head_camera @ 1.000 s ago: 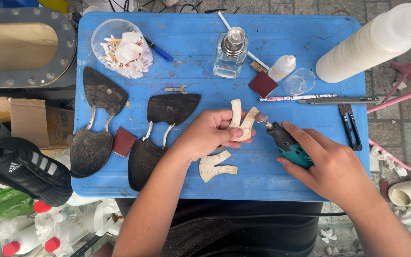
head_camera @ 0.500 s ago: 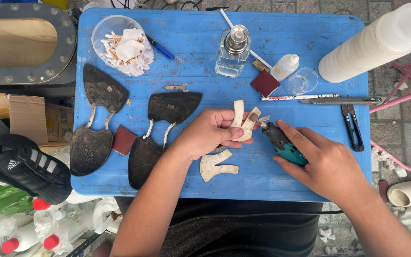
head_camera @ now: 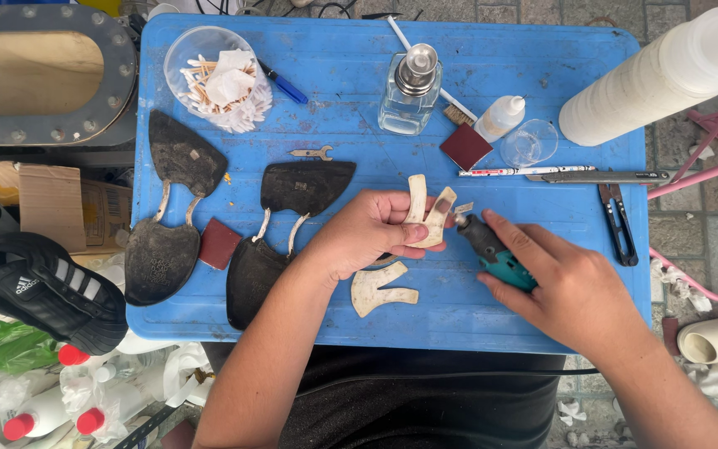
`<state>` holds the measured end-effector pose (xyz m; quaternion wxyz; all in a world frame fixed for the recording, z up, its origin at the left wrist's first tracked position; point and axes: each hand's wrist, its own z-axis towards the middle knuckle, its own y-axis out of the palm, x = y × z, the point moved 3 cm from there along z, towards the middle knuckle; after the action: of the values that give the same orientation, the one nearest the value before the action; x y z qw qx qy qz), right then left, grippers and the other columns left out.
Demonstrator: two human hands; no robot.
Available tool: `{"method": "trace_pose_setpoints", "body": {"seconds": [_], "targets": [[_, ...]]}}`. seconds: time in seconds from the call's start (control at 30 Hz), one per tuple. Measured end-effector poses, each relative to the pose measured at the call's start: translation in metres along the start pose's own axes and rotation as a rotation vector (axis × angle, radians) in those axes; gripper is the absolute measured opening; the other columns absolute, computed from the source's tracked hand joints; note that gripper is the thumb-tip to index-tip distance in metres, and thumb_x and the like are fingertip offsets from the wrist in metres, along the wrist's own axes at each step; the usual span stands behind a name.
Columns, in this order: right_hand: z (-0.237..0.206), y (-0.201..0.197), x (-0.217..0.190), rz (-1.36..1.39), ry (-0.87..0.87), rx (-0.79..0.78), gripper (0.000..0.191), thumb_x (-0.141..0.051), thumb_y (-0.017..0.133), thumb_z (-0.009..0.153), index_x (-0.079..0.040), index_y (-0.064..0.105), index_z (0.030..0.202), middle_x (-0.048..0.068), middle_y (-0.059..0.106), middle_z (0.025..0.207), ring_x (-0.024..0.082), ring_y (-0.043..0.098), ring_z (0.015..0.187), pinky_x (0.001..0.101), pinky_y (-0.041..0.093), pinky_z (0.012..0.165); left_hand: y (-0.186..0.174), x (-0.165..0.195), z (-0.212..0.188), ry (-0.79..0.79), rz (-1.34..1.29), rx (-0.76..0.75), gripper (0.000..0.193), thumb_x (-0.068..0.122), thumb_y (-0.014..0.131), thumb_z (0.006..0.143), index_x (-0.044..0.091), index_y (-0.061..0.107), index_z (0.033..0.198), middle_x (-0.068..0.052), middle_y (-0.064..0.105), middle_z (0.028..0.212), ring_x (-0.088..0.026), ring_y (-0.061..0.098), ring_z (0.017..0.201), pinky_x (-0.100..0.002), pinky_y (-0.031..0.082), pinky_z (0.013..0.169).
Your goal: The person uses a rotary tool to grind and shape the edges of small off-white shoe sole pieces on a blue work table. The person holds the pieces with one hand and guides the tool with the other, rotating the pieces to access different sides.
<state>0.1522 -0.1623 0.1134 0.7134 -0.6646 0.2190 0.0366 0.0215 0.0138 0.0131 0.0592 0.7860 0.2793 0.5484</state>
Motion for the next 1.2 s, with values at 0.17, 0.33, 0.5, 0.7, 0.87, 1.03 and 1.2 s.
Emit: {"method": "trace_pose_setpoints", "body": {"seconds": [0.17, 0.33, 0.5, 0.7, 0.87, 1.03, 1.2], "targets": [[-0.0005, -0.001, -0.0005, 0.005, -0.022, 0.03, 0.072, -0.031, 0.081, 0.076, -0.011, 0.058, 0.142, 0.012, 0.072, 0.095, 0.033, 0.07, 0.064, 0.0425, 0.057, 0.056, 0.001, 0.0, -0.0003, 0.009, -0.018, -0.024, 0.038, 0.005, 0.068, 0.092, 0.0, 0.066, 0.13, -0.015, 0.076, 0.118, -0.027, 0.077, 0.104, -0.037, 0.064, 0.087], [-0.0018, -0.0015, -0.0011, 0.024, -0.049, 0.029, 0.073, -0.031, 0.081, 0.075, -0.011, 0.058, 0.141, 0.013, 0.073, 0.098, 0.034, 0.07, 0.064, 0.0424, 0.058, 0.056, 0.0011, 0.0012, -0.0012, 0.005, -0.001, -0.022, 0.038, 0.006, 0.069, 0.092, 0.0, 0.067, 0.13, -0.016, 0.076, 0.118, -0.028, 0.077, 0.104, -0.036, 0.065, 0.086], [-0.0028, -0.0023, 0.0006, 0.007, -0.001, 0.04, 0.072, -0.031, 0.081, 0.076, -0.012, 0.059, 0.141, 0.012, 0.073, 0.095, 0.033, 0.071, 0.065, 0.0424, 0.058, 0.057, 0.0008, 0.0012, -0.0037, -0.003, 0.023, -0.053, 0.038, 0.007, 0.068, 0.093, 0.003, 0.066, 0.131, -0.012, 0.076, 0.122, -0.025, 0.077, 0.105, -0.034, 0.063, 0.085], [-0.0044, -0.0019, -0.0018, 0.019, -0.044, 0.032, 0.072, -0.031, 0.082, 0.075, -0.012, 0.059, 0.141, 0.012, 0.072, 0.095, 0.034, 0.07, 0.065, 0.0428, 0.057, 0.057, 0.0013, -0.0007, -0.0011, 0.0, 0.002, -0.065, 0.041, 0.005, 0.068, 0.093, 0.002, 0.065, 0.134, -0.014, 0.075, 0.122, -0.026, 0.077, 0.105, -0.034, 0.063, 0.085], [-0.0004, -0.0036, 0.0017, 0.016, -0.019, 0.058, 0.072, -0.03, 0.082, 0.075, -0.012, 0.059, 0.141, 0.012, 0.073, 0.097, 0.033, 0.07, 0.065, 0.0421, 0.057, 0.057, 0.0017, 0.0033, -0.0034, 0.02, -0.03, -0.06, 0.045, 0.006, 0.068, 0.093, 0.002, 0.063, 0.137, -0.014, 0.074, 0.125, -0.026, 0.076, 0.106, -0.034, 0.064, 0.088], [0.0001, -0.0048, 0.0031, 0.026, -0.002, 0.063, 0.071, -0.029, 0.081, 0.076, -0.011, 0.059, 0.141, 0.013, 0.073, 0.1, 0.031, 0.07, 0.064, 0.0408, 0.057, 0.056, 0.0039, 0.0068, -0.0064, -0.019, 0.015, -0.035, 0.047, 0.009, 0.069, 0.092, 0.006, 0.062, 0.138, -0.012, 0.075, 0.126, -0.024, 0.076, 0.105, -0.034, 0.063, 0.087], [-0.0009, -0.0043, 0.0016, 0.033, -0.018, 0.061, 0.071, -0.03, 0.082, 0.075, -0.011, 0.059, 0.141, 0.012, 0.073, 0.098, 0.031, 0.07, 0.063, 0.0409, 0.057, 0.056, 0.0022, 0.0052, -0.006, -0.004, -0.004, -0.047, 0.046, 0.008, 0.069, 0.092, 0.005, 0.063, 0.138, -0.012, 0.075, 0.126, -0.024, 0.076, 0.105, -0.034, 0.063, 0.087]]}}
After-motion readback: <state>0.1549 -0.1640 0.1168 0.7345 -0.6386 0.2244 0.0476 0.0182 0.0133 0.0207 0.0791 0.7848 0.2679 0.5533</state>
